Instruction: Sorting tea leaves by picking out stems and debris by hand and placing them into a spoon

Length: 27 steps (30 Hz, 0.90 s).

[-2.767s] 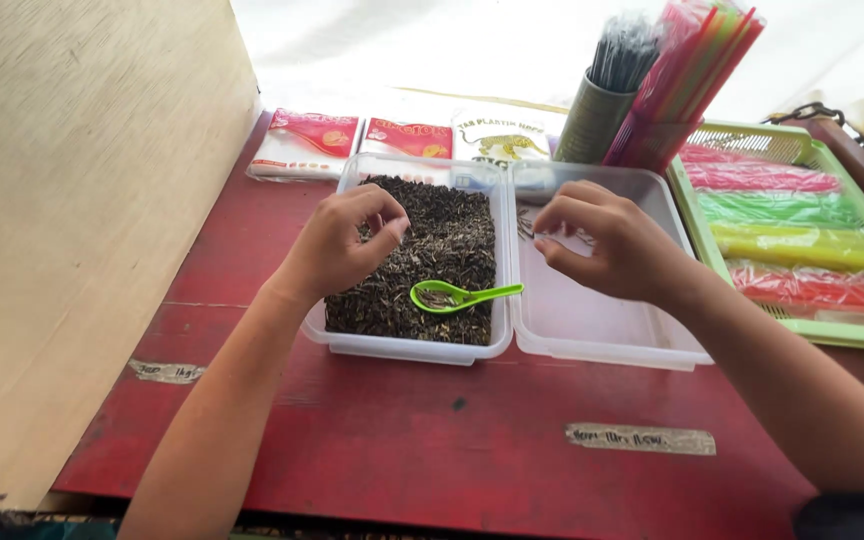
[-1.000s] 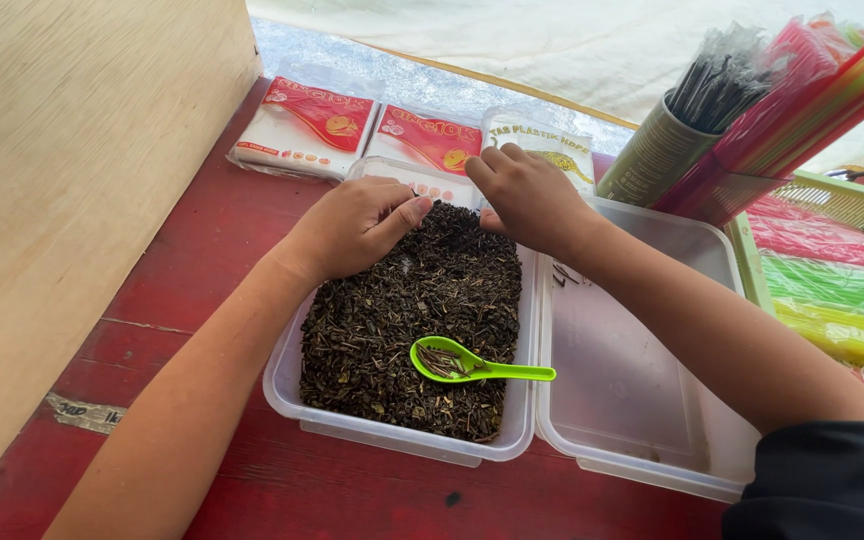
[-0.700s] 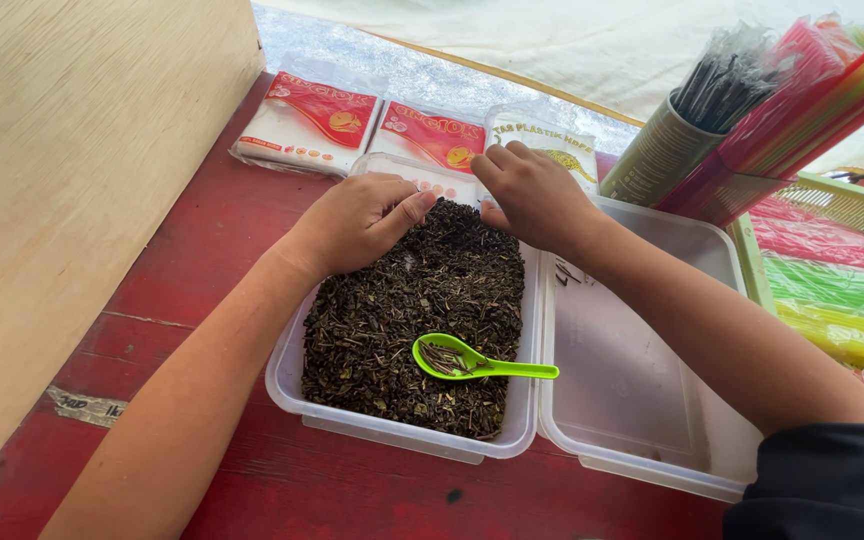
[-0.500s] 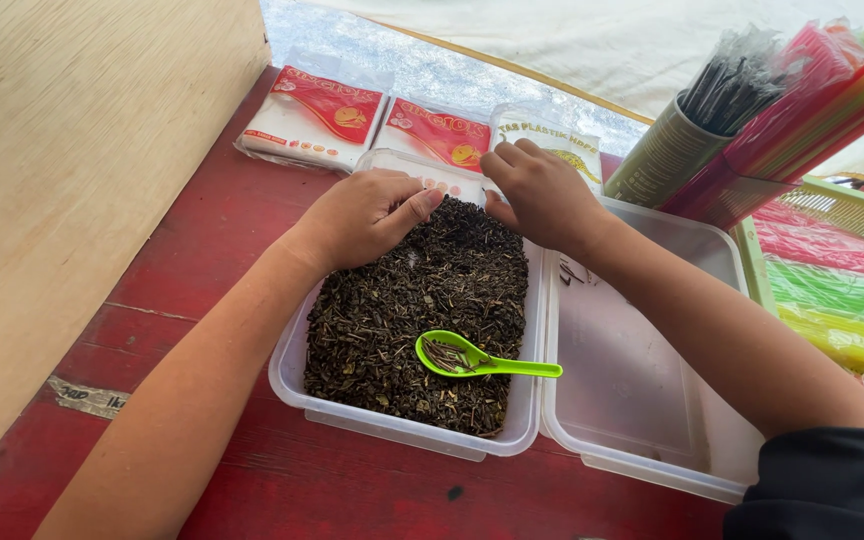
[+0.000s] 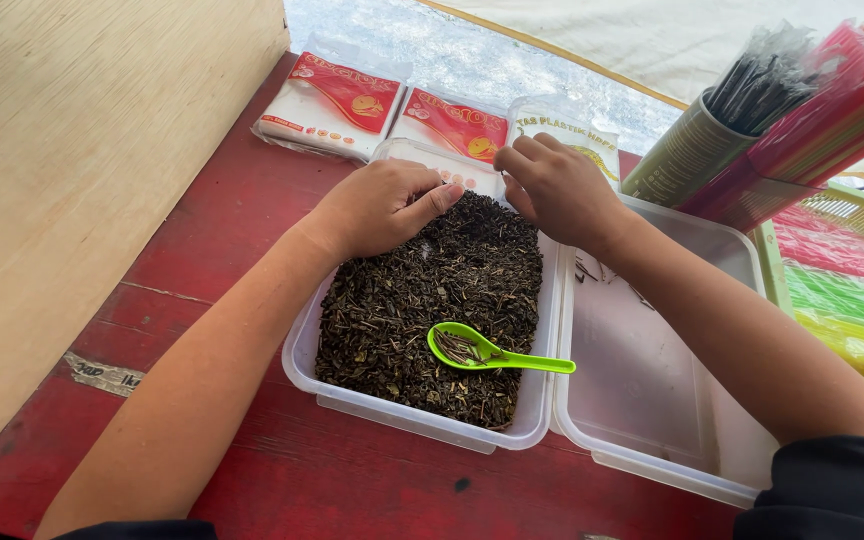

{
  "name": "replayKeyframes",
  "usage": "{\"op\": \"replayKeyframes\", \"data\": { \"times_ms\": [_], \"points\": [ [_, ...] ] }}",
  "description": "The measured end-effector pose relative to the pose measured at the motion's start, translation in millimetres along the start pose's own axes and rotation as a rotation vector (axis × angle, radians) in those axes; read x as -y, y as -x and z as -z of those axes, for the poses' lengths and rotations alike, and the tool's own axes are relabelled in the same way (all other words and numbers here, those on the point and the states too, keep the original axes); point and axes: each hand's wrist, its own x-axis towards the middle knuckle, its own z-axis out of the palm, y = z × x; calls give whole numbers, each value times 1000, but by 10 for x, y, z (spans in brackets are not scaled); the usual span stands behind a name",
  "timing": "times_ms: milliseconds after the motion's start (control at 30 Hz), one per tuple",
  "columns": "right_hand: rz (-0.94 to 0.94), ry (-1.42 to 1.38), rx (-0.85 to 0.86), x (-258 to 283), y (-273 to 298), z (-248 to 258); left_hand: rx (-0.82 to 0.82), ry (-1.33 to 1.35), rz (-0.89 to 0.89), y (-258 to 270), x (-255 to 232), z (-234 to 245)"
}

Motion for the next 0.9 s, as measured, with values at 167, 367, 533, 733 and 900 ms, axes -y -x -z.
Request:
{"op": "replayKeyframes", "data": {
  "times_ms": [167,367,533,733,900],
  "points": [
    [4,44,-11,-23,20,-24,8,0,7,0,3,-2],
    [-29,1,21,-46,-8,60,10,2,7,-1,14,-4],
    [-40,-220,109,-130,-101,322,13,-10,-1,-6,-84,30],
    [-2,-327,88,109,-85,1053,106,-85,-29,-30,16,9],
    [75,-297,88,630,209,1450,113,-146,-104,-30,108,-37]
  ]
}}
